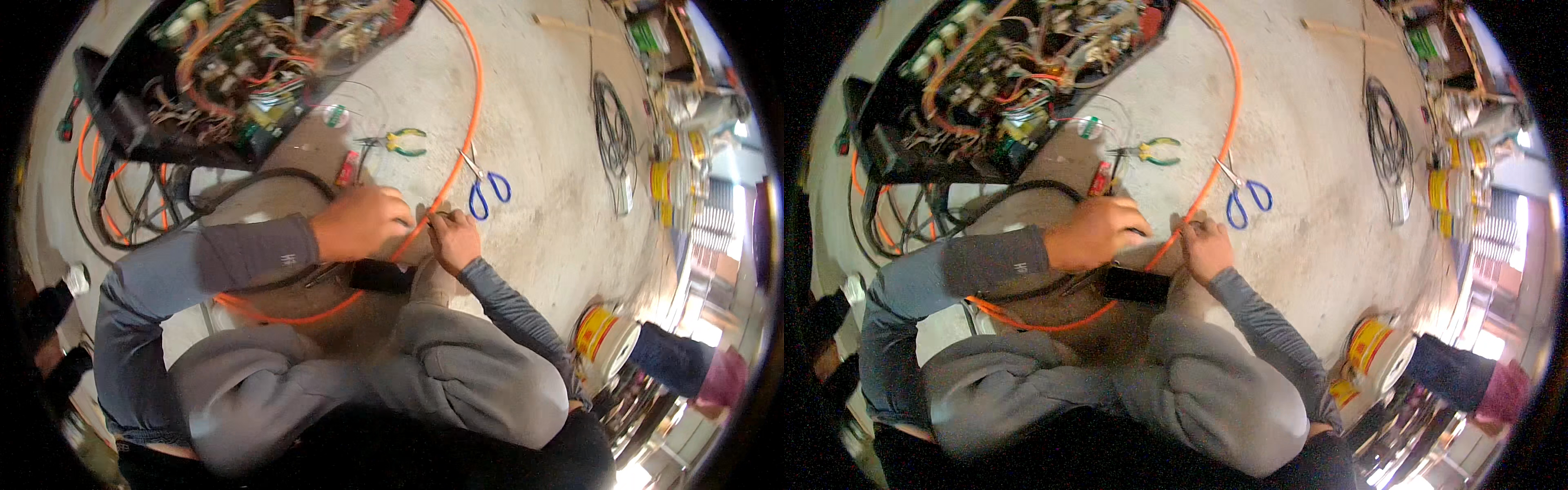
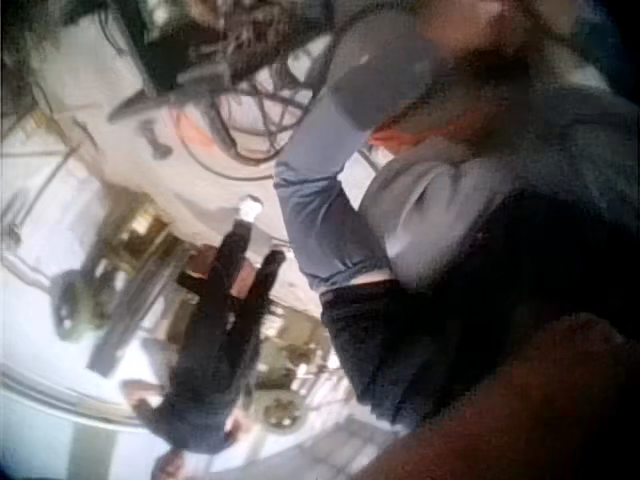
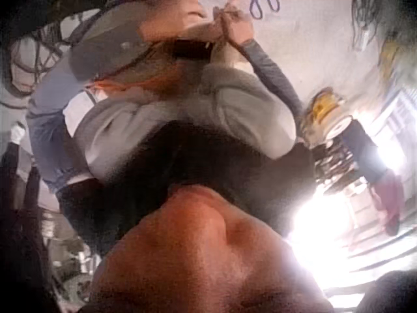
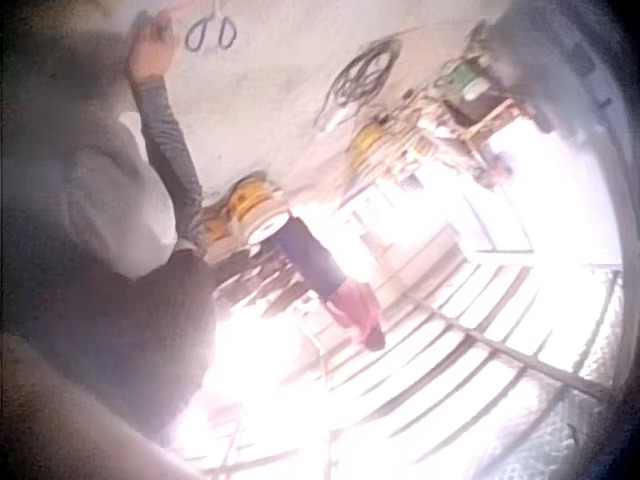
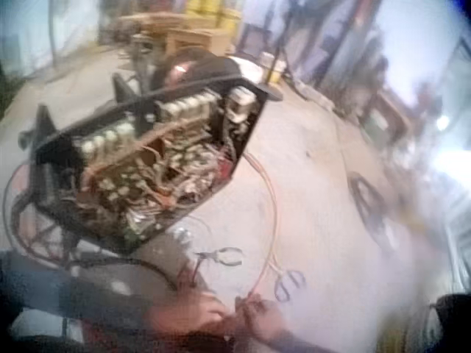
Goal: The person sits on the floor and repairs an electronic device by stripping wires, wrapping connections with electrical tape, and connecting cables to the unit. They then reassemble the device by attaching the metal casing with assistance from others.
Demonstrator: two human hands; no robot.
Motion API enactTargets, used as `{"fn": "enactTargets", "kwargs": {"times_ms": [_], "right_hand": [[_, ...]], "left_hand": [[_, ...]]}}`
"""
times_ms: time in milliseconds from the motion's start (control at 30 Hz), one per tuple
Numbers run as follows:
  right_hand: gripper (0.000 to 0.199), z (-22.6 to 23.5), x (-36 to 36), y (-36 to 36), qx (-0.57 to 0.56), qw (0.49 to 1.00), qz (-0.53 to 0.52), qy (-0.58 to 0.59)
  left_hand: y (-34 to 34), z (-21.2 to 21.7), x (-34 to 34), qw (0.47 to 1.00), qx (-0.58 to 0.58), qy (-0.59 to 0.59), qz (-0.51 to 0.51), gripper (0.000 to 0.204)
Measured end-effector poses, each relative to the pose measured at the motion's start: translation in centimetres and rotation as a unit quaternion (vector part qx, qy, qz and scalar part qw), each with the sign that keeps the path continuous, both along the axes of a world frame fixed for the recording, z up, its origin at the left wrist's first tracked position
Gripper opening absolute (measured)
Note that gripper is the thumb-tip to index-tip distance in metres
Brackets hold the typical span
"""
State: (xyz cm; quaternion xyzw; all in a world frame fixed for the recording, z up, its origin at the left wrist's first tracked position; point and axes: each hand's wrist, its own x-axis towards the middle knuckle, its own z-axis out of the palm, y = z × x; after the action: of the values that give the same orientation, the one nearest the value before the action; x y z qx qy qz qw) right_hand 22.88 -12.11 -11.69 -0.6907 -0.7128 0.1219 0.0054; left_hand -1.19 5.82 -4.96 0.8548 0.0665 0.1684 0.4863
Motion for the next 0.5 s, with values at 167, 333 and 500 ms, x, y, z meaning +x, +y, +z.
{"fn": "enactTargets", "kwargs": {"times_ms": [167,333,500], "right_hand": [[0.034,0.2,-1.4,0.4,-0.027,0.992,-0.044,0.116],[0.035,2.6,-4.3,1.8,-0.030,0.974,0.002,0.225],[0.038,6.2,-6.8,2.1,-0.106,0.952,0.074,0.277]], "left_hand": [[1.1,1.1,1.0,0.993,-0.033,0.103,0.037,0.031],[0.0,0.8,0.7,0.970,0.154,0.056,0.179,0.063],[-0.9,1.5,-4.3,0.983,0.040,0.153,0.099,0.066]]}}
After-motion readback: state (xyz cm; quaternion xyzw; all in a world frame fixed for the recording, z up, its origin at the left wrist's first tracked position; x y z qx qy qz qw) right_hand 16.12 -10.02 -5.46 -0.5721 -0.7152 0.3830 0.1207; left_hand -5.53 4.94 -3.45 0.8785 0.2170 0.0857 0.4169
